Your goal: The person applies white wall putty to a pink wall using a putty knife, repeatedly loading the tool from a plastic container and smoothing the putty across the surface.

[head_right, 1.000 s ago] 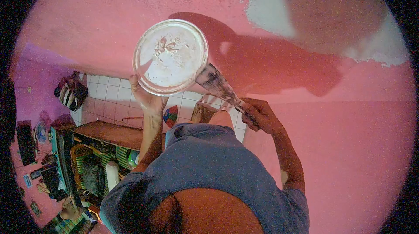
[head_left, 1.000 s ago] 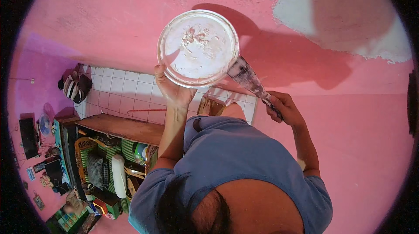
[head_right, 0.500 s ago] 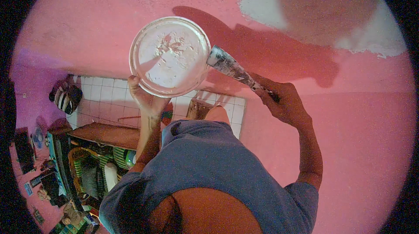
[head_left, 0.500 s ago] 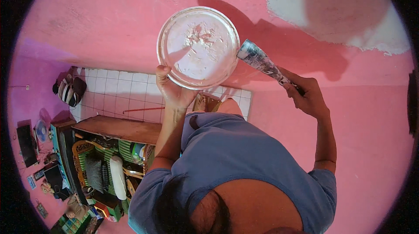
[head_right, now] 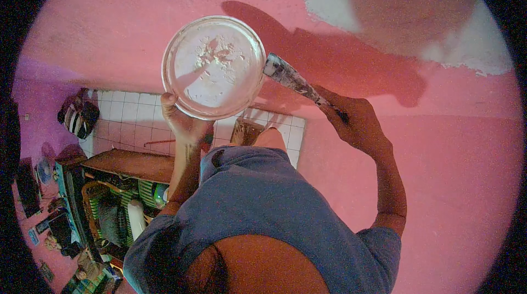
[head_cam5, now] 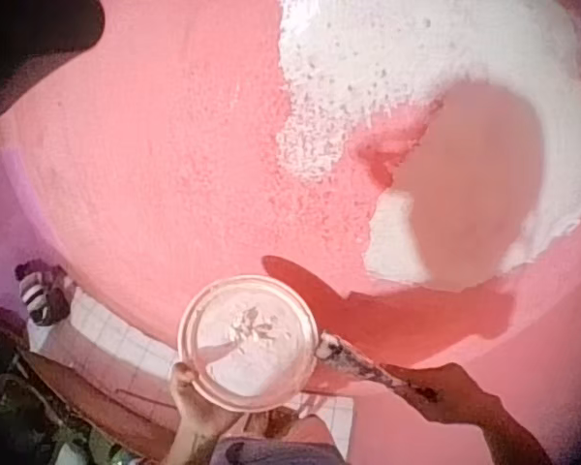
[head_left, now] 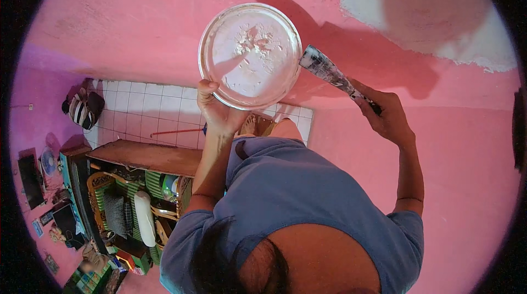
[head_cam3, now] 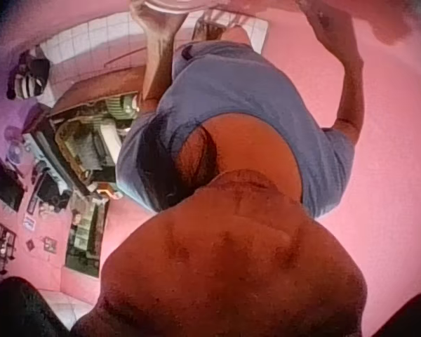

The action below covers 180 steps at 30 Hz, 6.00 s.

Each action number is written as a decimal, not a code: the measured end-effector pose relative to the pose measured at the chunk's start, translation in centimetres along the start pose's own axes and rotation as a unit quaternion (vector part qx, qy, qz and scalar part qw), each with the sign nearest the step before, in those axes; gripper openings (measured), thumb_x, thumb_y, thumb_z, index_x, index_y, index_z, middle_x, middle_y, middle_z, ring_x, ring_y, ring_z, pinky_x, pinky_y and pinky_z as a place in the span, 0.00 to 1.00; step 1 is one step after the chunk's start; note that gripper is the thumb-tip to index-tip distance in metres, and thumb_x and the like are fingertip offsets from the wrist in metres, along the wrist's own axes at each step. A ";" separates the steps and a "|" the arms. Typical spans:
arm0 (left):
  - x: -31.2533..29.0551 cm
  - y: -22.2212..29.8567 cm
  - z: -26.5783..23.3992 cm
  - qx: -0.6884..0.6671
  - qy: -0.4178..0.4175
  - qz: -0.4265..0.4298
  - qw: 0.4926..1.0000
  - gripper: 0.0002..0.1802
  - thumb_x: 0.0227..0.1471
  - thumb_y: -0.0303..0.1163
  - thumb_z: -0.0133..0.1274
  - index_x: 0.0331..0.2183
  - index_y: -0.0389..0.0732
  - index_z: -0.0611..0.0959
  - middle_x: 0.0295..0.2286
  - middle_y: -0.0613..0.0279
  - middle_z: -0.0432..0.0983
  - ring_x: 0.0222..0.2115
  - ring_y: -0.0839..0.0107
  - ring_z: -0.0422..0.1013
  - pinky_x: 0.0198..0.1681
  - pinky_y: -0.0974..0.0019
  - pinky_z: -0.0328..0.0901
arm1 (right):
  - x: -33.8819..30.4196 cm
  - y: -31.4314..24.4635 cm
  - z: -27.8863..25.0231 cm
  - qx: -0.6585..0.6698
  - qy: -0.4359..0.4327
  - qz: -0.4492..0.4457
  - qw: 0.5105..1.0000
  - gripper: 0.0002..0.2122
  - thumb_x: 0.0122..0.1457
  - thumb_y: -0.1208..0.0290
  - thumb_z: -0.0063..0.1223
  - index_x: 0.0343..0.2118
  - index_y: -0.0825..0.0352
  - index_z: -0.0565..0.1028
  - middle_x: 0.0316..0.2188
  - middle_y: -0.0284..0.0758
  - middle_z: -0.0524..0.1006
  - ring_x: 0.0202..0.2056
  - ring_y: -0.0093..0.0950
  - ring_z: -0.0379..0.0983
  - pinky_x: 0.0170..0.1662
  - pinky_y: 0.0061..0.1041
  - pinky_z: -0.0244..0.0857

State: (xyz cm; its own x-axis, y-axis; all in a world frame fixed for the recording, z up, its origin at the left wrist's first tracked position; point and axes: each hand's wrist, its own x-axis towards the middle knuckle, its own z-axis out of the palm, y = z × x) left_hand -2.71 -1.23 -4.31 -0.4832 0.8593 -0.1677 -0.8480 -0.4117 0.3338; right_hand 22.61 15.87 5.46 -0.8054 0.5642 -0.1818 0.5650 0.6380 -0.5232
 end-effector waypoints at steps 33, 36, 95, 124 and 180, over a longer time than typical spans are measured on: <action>2.0 0.0 -0.1 0.084 0.024 -0.019 0.996 0.44 0.37 0.49 0.50 0.55 0.36 0.64 0.53 0.49 0.62 0.53 0.53 0.60 0.57 0.46 0.55 | 1.9 0.4 0.8 0.204 -0.076 0.136 0.967 0.20 0.62 0.63 0.45 0.57 0.55 0.66 0.14 0.25 0.63 0.13 0.15 0.60 0.15 0.20 0.60; 2.1 0.1 0.0 0.083 0.029 -0.030 0.996 0.44 0.37 0.48 0.50 0.55 0.35 0.64 0.53 0.48 0.62 0.53 0.53 0.60 0.57 0.46 0.55 | 2.2 -0.3 0.3 0.119 -0.065 0.139 0.981 0.20 0.62 0.65 0.46 0.57 0.56 0.66 0.13 0.31 0.66 0.13 0.21 0.64 0.18 0.25 0.63; -1.5 -3.7 7.9 0.045 -0.119 -0.102 0.987 0.37 0.51 0.54 0.42 0.59 0.49 0.59 0.57 0.54 0.57 0.57 0.53 0.56 0.57 0.44 0.55 | 6.7 -5.7 -12.4 -0.145 0.649 -0.208 0.717 0.23 0.51 0.78 0.55 0.51 0.50 0.72 0.40 0.36 0.68 0.25 0.26 0.73 0.21 0.24 0.65; -0.5 -4.3 6.6 0.009 -0.143 -0.165 0.976 0.34 0.54 0.49 0.38 0.59 0.45 0.58 0.57 0.51 0.56 0.57 0.53 0.56 0.58 0.45 0.53 | 4.8 -7.2 -11.8 -0.178 0.675 -0.161 0.698 0.24 0.48 0.81 0.57 0.48 0.50 0.74 0.43 0.36 0.68 0.21 0.24 0.70 0.19 0.23 0.65; 0.8 -3.0 5.3 0.010 -0.135 -0.173 0.976 0.38 0.49 0.52 0.45 0.59 0.46 0.60 0.57 0.53 0.58 0.56 0.53 0.57 0.58 0.45 0.54 | 8.1 -8.5 -11.2 -0.137 0.685 -0.169 0.695 0.26 0.49 0.88 0.49 0.51 0.56 0.73 0.43 0.39 0.64 0.21 0.23 0.65 0.23 0.21 0.61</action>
State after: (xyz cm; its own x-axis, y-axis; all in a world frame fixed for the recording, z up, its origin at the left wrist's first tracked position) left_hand 0.53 2.31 -0.54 -0.0918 0.9955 -0.0234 -0.9444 -0.0796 0.3191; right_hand 13.24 20.88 17.74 -0.0793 0.2073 0.9751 0.5503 0.8247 -0.1305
